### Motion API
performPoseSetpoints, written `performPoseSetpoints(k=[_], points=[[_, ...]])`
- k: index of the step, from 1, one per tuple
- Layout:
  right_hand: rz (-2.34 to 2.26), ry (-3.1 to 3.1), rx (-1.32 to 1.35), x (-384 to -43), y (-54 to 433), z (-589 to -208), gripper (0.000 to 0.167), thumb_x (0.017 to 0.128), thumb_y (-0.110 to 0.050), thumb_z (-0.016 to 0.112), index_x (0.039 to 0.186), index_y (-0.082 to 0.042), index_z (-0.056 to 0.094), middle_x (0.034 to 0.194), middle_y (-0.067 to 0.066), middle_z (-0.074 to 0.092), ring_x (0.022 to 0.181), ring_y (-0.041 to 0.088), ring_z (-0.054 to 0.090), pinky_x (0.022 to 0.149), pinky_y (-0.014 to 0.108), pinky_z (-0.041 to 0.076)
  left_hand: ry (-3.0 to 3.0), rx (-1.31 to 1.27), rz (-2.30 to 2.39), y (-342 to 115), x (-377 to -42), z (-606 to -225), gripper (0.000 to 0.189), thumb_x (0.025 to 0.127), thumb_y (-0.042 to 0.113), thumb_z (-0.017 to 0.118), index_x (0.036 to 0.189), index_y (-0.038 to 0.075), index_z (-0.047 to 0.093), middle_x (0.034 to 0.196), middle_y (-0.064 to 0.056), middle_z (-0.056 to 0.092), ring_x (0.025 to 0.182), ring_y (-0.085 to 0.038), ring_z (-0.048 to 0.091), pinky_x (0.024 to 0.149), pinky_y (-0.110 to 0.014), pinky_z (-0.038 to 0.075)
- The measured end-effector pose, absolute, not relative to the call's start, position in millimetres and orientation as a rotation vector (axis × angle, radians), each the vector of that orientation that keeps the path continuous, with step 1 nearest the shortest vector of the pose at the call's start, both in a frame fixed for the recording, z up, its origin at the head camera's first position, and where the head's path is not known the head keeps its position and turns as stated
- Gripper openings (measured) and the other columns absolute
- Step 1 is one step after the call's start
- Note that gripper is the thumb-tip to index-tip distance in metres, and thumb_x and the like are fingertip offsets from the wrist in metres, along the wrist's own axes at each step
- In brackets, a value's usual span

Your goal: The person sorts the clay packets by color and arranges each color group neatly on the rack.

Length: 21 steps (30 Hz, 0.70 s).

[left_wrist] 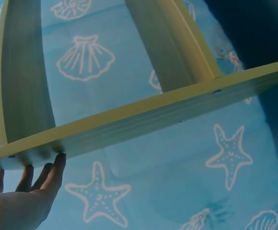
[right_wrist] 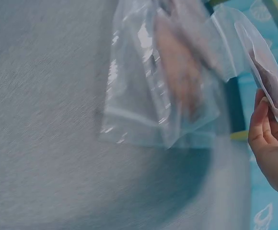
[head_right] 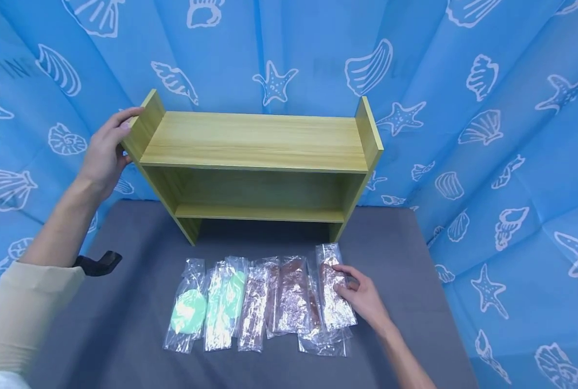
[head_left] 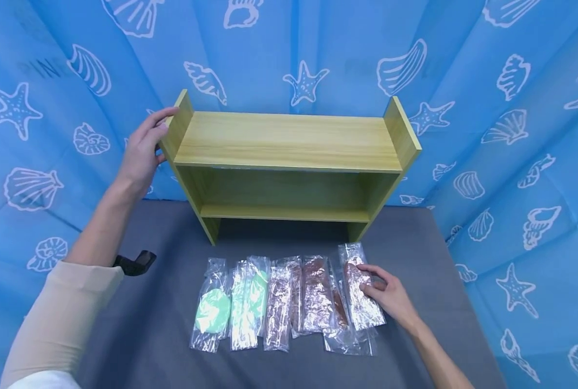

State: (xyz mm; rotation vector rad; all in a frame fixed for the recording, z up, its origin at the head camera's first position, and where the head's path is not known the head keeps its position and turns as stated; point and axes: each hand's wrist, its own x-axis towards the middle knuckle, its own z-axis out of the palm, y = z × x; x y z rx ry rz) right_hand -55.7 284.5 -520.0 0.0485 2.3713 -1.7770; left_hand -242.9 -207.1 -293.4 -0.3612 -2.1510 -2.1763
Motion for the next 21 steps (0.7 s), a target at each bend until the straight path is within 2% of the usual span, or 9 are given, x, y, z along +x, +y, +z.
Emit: performPoseSetpoints(k=[3,10,13,17,21], points=[[-1.785,2.398,0.01,-58.2,280.6,-510.2,0.048,0.09,-0.007,0.072,0.136,-0.006,0.057,0.14,0.02,0.05,0.087,0.017,0.069,0.075,0.028,0.055,-2.138,-0.352,-2.183,-206.8,-243.1,-294.8,0.043,0.106,0.03,0.041,0.147,0.018,0.048,0.138,-0.009,0.043,0.109,-0.023,0.051,0.081,-0.027,0.046],[-1.751,2.445,-0.09,-58.4,271.0,-484.7,0.049,0.091,-0.012,0.073,0.138,-0.011,0.056,0.14,0.015,0.049,0.066,0.01,0.058,0.067,0.028,0.053,-2.091,-0.355,-2.165,-202.7,-243.3,-298.8,0.042,0.105,0.026,0.04,0.145,0.017,0.05,0.135,-0.008,0.045,0.105,-0.02,0.051,0.078,-0.027,0.046],[-1.769,2.438,-0.134,-58.7,266.1,-473.7,0.049,0.092,-0.012,0.072,0.138,-0.01,0.056,0.142,0.015,0.048,0.075,0.012,0.063,0.07,0.029,0.054,-2.083,-0.332,-2.149,-200.9,-243.0,-298.6,0.041,0.104,0.023,0.039,0.143,0.018,0.051,0.137,-0.006,0.046,0.103,-0.018,0.051,0.075,-0.026,0.045],[-1.801,2.402,-0.186,-59.5,259.6,-459.6,0.049,0.092,-0.011,0.071,0.139,-0.009,0.054,0.144,0.015,0.046,0.099,0.014,0.067,0.076,0.031,0.056,-2.075,-0.312,-2.138,-200.1,-243.3,-298.1,0.041,0.103,0.02,0.038,0.142,0.018,0.052,0.137,-0.006,0.048,0.101,-0.017,0.051,0.071,-0.025,0.043],[-1.83,2.369,-0.237,-60.5,253.5,-446.7,0.047,0.094,-0.009,0.068,0.139,-0.006,0.053,0.144,0.016,0.046,0.108,0.012,0.065,0.081,0.032,0.056,-2.075,-0.295,-2.122,-199.1,-242.7,-298.7,0.041,0.103,0.022,0.038,0.141,0.018,0.053,0.138,-0.006,0.047,0.103,-0.018,0.05,0.073,-0.027,0.042]])
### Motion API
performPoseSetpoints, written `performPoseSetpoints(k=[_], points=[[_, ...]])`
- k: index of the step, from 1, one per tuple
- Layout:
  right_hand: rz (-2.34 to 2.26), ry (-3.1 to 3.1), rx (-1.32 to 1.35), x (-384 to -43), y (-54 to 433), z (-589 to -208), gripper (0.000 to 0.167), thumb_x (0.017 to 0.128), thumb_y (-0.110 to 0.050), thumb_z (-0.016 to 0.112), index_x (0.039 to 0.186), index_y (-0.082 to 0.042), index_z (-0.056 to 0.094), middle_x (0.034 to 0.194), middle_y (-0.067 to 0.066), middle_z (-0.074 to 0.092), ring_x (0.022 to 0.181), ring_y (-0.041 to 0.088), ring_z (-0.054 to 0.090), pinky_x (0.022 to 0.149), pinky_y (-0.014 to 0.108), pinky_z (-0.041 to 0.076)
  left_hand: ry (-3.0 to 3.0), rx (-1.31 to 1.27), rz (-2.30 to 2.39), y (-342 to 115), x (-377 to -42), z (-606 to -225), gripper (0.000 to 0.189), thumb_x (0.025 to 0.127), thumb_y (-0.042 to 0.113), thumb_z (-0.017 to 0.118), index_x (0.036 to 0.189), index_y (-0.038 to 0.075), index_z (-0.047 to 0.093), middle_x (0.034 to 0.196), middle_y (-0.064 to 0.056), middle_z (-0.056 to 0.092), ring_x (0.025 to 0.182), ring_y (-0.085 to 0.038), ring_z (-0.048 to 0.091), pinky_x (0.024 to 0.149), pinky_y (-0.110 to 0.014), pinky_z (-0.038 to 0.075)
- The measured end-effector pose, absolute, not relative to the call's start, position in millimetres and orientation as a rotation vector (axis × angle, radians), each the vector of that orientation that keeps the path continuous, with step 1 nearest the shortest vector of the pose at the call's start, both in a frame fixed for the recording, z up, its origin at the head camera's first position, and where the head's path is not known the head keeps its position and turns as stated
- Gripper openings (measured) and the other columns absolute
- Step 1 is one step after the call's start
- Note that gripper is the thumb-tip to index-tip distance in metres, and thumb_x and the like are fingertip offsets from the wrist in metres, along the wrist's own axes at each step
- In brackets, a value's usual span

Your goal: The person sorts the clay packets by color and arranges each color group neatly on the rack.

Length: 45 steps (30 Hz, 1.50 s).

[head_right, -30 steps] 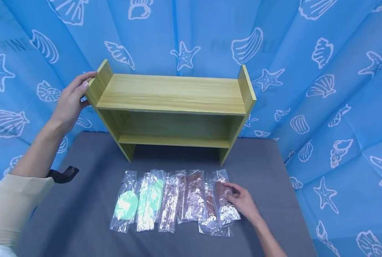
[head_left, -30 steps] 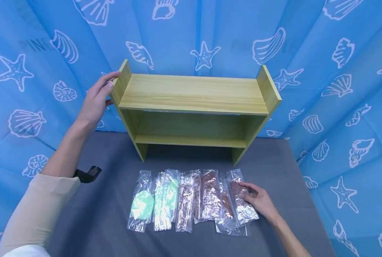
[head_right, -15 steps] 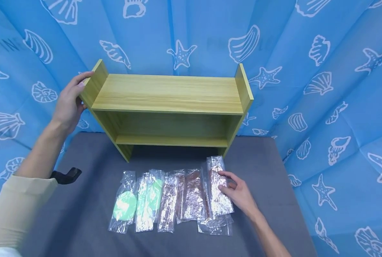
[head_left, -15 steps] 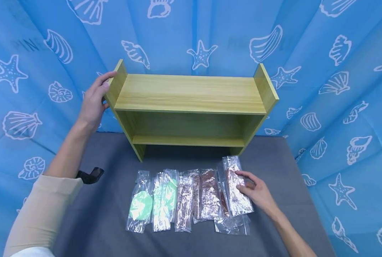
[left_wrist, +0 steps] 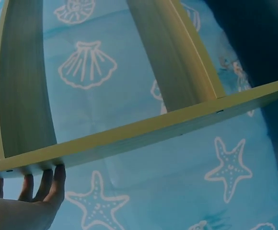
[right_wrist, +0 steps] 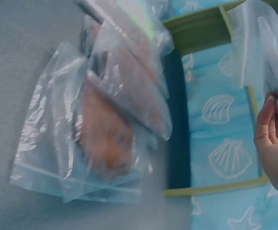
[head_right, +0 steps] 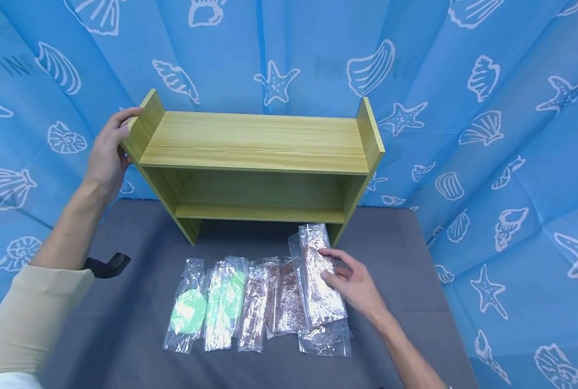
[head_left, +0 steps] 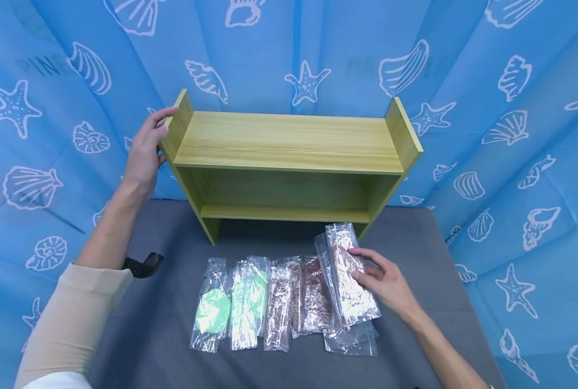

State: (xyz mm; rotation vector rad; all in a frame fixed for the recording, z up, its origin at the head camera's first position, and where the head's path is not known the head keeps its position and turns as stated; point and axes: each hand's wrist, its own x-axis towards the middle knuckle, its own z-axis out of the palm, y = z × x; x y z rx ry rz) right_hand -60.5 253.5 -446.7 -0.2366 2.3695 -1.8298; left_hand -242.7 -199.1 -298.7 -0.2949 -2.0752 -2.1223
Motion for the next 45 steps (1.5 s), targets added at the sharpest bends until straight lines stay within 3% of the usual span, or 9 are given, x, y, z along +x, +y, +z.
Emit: performPoseSetpoints(k=[8,22,37,45], points=[[-1.885,2.309,-0.392,-62.4,242.2,-418.1,0.046,0.095,-0.002,0.063,0.14,-0.001,0.051,0.144,0.017,0.047,0.114,0.018,0.063,0.087,0.034,0.054,-2.078,-0.254,-2.091,-196.3,-241.8,-299.7,0.042,0.103,0.025,0.036,0.141,0.02,0.054,0.144,-0.005,0.044,0.109,-0.02,0.049,0.079,-0.033,0.04],[-1.948,2.257,-0.664,-71.0,220.2,-370.1,0.051,0.09,0.012,0.063,0.138,0.005,0.05,0.142,0.012,0.05,0.108,0.02,0.066,0.075,0.03,0.057,-2.057,-0.28,-2.086,-194.5,-241.5,-300.5,0.042,0.102,0.024,0.036,0.14,0.019,0.054,0.142,-0.007,0.045,0.111,-0.022,0.047,0.083,-0.035,0.038],[-1.939,2.284,-0.657,-88.2,198.9,-320.5,0.051,0.09,0.01,0.065,0.137,0.0,0.05,0.135,0.015,0.047,0.103,0.023,0.067,0.072,0.038,0.059,-2.08,-0.285,-2.095,-196.5,-242.0,-298.9,0.042,0.103,0.025,0.037,0.142,0.019,0.052,0.142,-0.007,0.044,0.112,-0.022,0.047,0.085,-0.035,0.038],[-1.926,2.372,-0.562,-105.6,189.9,-293.4,0.043,0.091,0.003,0.067,0.132,-0.005,0.056,0.132,0.012,0.051,0.094,0.02,0.066,0.067,0.034,0.058,-2.075,-0.309,-2.111,-197.0,-242.2,-299.7,0.041,0.104,0.024,0.038,0.143,0.019,0.051,0.141,-0.008,0.045,0.112,-0.022,0.048,0.085,-0.035,0.039]])
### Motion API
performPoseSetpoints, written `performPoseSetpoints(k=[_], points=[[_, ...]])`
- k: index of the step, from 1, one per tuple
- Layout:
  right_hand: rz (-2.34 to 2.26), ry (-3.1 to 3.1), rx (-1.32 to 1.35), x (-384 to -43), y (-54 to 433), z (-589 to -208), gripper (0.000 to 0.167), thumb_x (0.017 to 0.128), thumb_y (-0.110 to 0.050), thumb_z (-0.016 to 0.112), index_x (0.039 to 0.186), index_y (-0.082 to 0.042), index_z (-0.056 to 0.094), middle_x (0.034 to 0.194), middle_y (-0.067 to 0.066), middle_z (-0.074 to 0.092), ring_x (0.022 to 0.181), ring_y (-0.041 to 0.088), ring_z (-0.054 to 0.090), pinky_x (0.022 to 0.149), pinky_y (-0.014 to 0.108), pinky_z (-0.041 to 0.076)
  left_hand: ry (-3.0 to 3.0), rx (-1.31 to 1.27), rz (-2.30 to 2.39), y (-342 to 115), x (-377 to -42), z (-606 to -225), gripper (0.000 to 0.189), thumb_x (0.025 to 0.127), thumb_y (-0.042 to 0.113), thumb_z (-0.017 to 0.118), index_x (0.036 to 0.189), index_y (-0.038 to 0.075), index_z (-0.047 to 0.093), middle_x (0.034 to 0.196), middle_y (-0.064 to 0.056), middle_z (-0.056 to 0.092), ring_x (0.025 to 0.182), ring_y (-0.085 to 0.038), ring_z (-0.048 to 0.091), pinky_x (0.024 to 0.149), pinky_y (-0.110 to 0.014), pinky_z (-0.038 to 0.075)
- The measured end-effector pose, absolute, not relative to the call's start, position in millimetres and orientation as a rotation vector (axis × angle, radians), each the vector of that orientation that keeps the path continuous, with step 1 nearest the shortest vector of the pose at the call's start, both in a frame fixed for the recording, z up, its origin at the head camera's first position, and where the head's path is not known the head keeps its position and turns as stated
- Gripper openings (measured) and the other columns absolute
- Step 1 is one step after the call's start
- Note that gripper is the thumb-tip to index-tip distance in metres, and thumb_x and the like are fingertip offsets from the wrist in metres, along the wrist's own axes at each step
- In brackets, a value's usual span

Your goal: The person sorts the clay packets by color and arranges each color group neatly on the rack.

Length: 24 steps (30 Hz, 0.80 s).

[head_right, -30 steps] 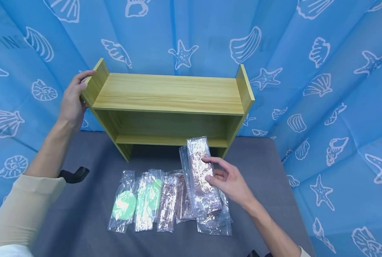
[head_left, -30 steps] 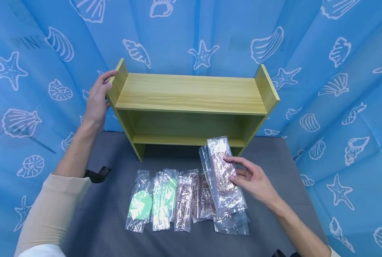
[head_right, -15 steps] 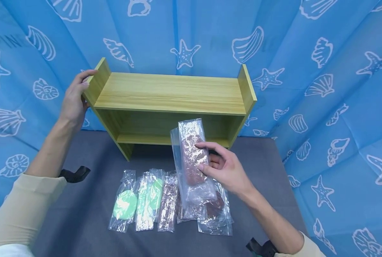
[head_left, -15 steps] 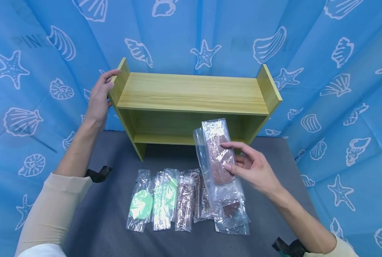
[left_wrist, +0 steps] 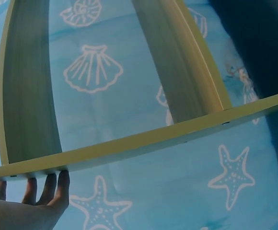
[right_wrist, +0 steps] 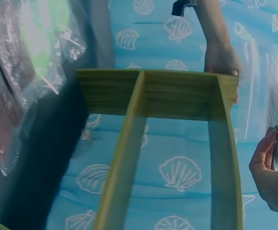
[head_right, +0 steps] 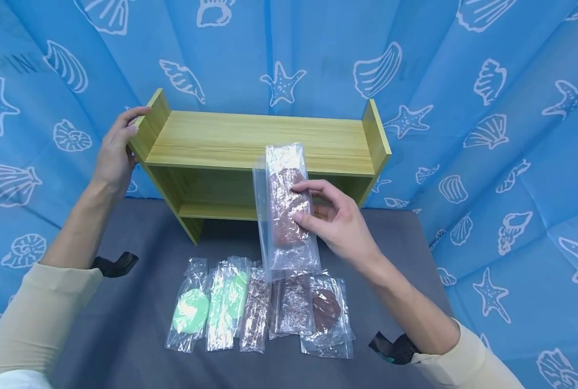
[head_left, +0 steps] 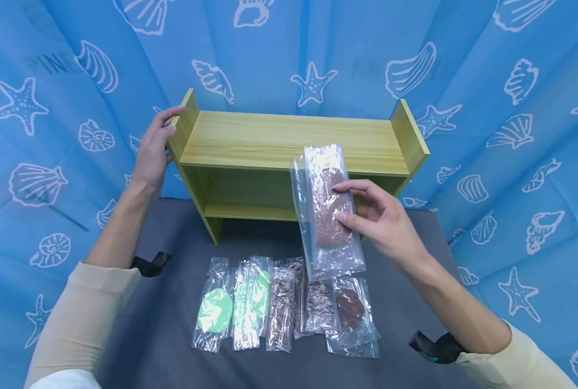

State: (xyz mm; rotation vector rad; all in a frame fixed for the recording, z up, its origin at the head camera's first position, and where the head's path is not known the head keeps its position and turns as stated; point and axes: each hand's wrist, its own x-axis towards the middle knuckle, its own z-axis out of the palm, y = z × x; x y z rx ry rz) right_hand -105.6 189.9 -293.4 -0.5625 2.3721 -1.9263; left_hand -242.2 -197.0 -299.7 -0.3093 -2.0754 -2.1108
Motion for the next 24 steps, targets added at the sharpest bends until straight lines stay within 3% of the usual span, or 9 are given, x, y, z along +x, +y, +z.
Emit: performPoseSetpoints(k=[7,12,24], points=[[-1.964,2.32,-0.568,-124.3,185.3,-275.7,0.044,0.091,0.003,0.067,0.133,-0.006,0.055,0.135,0.014,0.046,0.102,0.023,0.066,0.071,0.037,0.058,-2.12,-0.313,-2.067,-196.8,-242.2,-299.6,0.042,0.104,0.027,0.036,0.144,0.021,0.049,0.143,-0.008,0.043,0.114,-0.023,0.046,0.088,-0.038,0.038],[-1.964,2.34,-0.577,-142.5,179.8,-264.2,0.039,0.092,0.001,0.067,0.129,-0.008,0.055,0.136,0.015,0.044,0.107,0.023,0.064,0.075,0.032,0.058,-2.118,-0.313,-2.052,-197.9,-242.6,-299.8,0.042,0.104,0.027,0.036,0.144,0.021,0.049,0.142,-0.008,0.043,0.113,-0.022,0.046,0.087,-0.038,0.038],[-1.953,2.412,-0.602,-178.1,158.9,-248.8,0.027,0.091,-0.005,0.071,0.115,-0.008,0.059,0.124,0.01,0.049,0.094,0.024,0.065,0.08,0.026,0.053,-2.083,-0.309,-2.086,-196.3,-244.3,-303.3,0.041,0.104,0.026,0.037,0.142,0.02,0.051,0.142,-0.007,0.044,0.114,-0.024,0.046,0.087,-0.037,0.038]])
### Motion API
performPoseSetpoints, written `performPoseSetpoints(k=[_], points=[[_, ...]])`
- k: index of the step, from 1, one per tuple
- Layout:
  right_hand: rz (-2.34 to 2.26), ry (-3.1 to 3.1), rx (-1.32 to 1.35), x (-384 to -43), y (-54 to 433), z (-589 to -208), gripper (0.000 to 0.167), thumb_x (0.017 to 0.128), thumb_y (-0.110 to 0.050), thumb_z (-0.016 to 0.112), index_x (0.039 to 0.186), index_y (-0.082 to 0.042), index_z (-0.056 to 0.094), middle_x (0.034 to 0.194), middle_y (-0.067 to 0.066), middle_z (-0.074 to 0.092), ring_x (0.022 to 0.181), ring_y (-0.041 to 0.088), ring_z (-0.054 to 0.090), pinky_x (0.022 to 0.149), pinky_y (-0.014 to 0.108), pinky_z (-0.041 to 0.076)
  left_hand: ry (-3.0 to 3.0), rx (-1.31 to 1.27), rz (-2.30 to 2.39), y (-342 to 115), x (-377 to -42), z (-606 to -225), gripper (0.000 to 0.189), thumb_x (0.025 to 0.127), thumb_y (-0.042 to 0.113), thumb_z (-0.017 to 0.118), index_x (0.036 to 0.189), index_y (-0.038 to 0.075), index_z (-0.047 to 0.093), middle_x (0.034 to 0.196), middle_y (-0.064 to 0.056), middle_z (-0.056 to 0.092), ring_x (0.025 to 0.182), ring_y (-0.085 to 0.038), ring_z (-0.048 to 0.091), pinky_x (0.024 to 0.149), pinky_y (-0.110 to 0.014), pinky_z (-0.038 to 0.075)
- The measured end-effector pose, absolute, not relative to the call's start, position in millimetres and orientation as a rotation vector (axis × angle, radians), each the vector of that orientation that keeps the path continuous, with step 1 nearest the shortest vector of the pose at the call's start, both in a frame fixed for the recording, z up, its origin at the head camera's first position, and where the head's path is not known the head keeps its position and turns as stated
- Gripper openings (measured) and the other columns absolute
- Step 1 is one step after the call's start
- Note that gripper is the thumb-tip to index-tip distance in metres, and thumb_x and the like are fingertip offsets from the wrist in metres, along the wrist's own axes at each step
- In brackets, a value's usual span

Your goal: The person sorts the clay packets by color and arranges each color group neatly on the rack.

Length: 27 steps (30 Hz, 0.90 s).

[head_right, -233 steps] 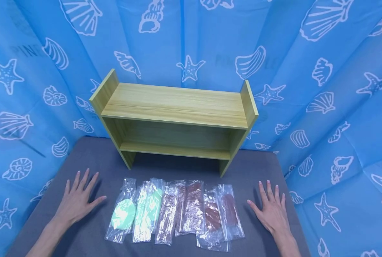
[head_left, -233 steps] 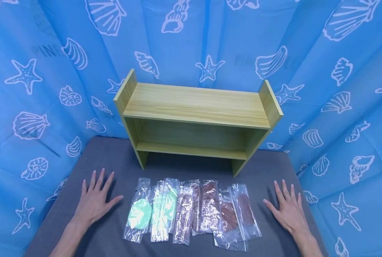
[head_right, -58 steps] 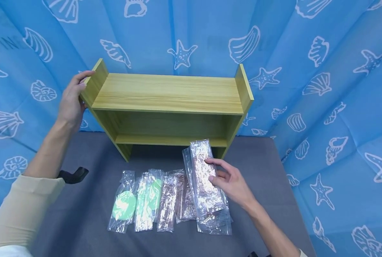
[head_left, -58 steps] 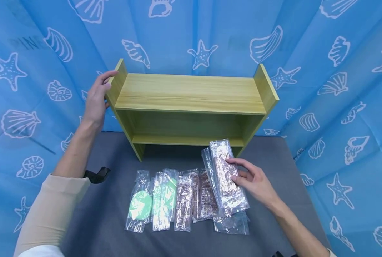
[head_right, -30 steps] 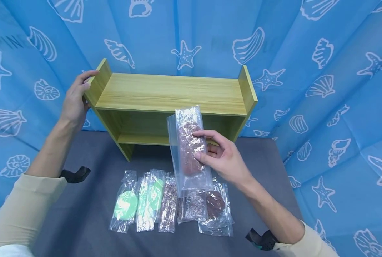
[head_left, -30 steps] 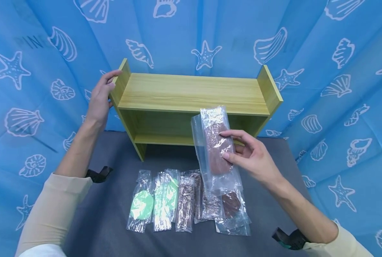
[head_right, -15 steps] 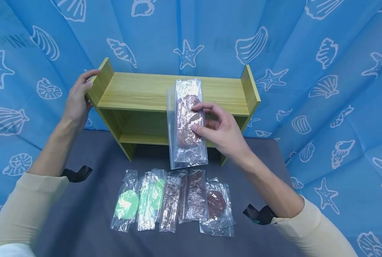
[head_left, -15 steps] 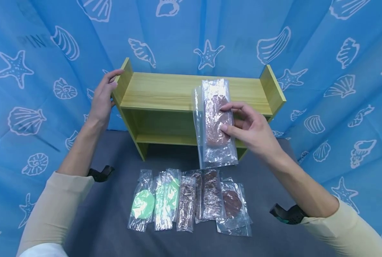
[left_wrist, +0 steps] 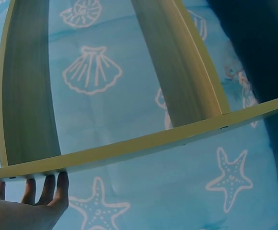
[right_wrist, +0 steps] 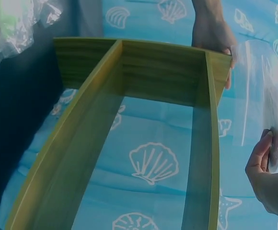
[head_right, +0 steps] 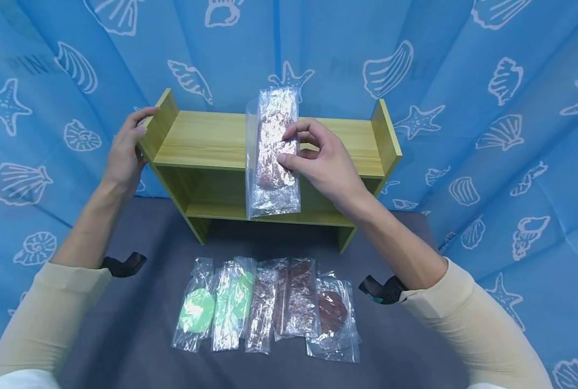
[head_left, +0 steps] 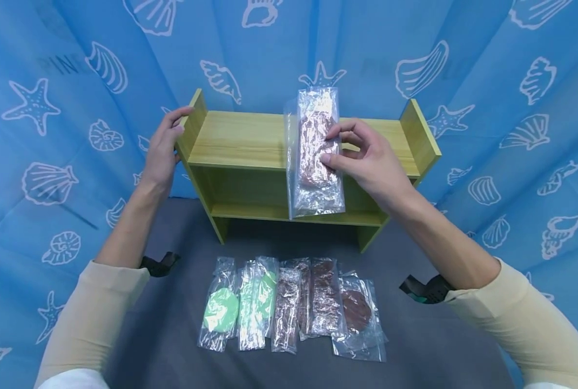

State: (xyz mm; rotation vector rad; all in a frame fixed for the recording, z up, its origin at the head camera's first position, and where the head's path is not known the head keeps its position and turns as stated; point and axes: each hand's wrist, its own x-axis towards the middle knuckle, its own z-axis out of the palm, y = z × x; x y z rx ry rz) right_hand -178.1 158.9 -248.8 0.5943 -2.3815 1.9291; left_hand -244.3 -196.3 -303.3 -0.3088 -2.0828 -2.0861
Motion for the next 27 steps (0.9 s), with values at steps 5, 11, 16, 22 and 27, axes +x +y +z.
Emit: performPoseSetpoints(k=[5,11,16,22,27], points=[[1.935,-2.389,0.612,-187.1,148.7,-248.1,0.025,0.091,-0.009,0.073,0.113,-0.009,0.061,0.118,0.011,0.052,0.082,0.022,0.063,0.073,0.026,0.053,-2.085,-0.289,-2.097,-196.1,-241.3,-303.7,0.041,0.104,0.027,0.037,0.143,0.02,0.052,0.145,-0.006,0.044,0.114,-0.023,0.047,0.086,-0.036,0.04],[1.935,-2.402,0.597,-202.4,134.0,-247.0,0.026,0.092,-0.011,0.072,0.114,-0.008,0.06,0.123,0.008,0.052,0.085,0.022,0.063,0.076,0.028,0.053,-2.076,-0.33,-2.094,-196.3,-243.3,-303.2,0.042,0.104,0.026,0.038,0.143,0.019,0.051,0.146,-0.007,0.043,0.116,-0.025,0.046,0.085,-0.035,0.039],[1.965,-2.412,0.512,-218.2,118.7,-246.8,0.022,0.095,-0.012,0.067,0.116,-0.008,0.06,0.121,0.009,0.054,0.092,0.021,0.063,0.073,0.025,0.052,-2.075,-0.344,-2.078,-196.0,-244.4,-302.6,0.041,0.104,0.026,0.037,0.142,0.019,0.051,0.147,-0.005,0.043,0.116,-0.026,0.045,0.086,-0.036,0.038],[1.977,-2.468,0.419,-231.1,104.6,-248.1,0.024,0.097,-0.014,0.064,0.12,-0.012,0.062,0.123,0.007,0.055,0.092,0.019,0.06,0.072,0.026,0.051,-2.082,-0.333,-2.068,-194.7,-244.6,-303.7,0.042,0.104,0.026,0.036,0.142,0.019,0.051,0.149,-0.003,0.042,0.118,-0.025,0.045,0.091,-0.039,0.037],[2.046,-2.447,0.436,-238.5,95.2,-248.8,0.03,0.095,-0.005,0.062,0.124,-0.011,0.061,0.126,0.008,0.054,0.09,0.018,0.057,0.069,0.024,0.048,-2.095,-0.326,-2.052,-194.5,-244.4,-304.2,0.043,0.104,0.027,0.035,0.143,0.02,0.051,0.15,-0.001,0.04,0.12,-0.024,0.044,0.097,-0.043,0.034]])
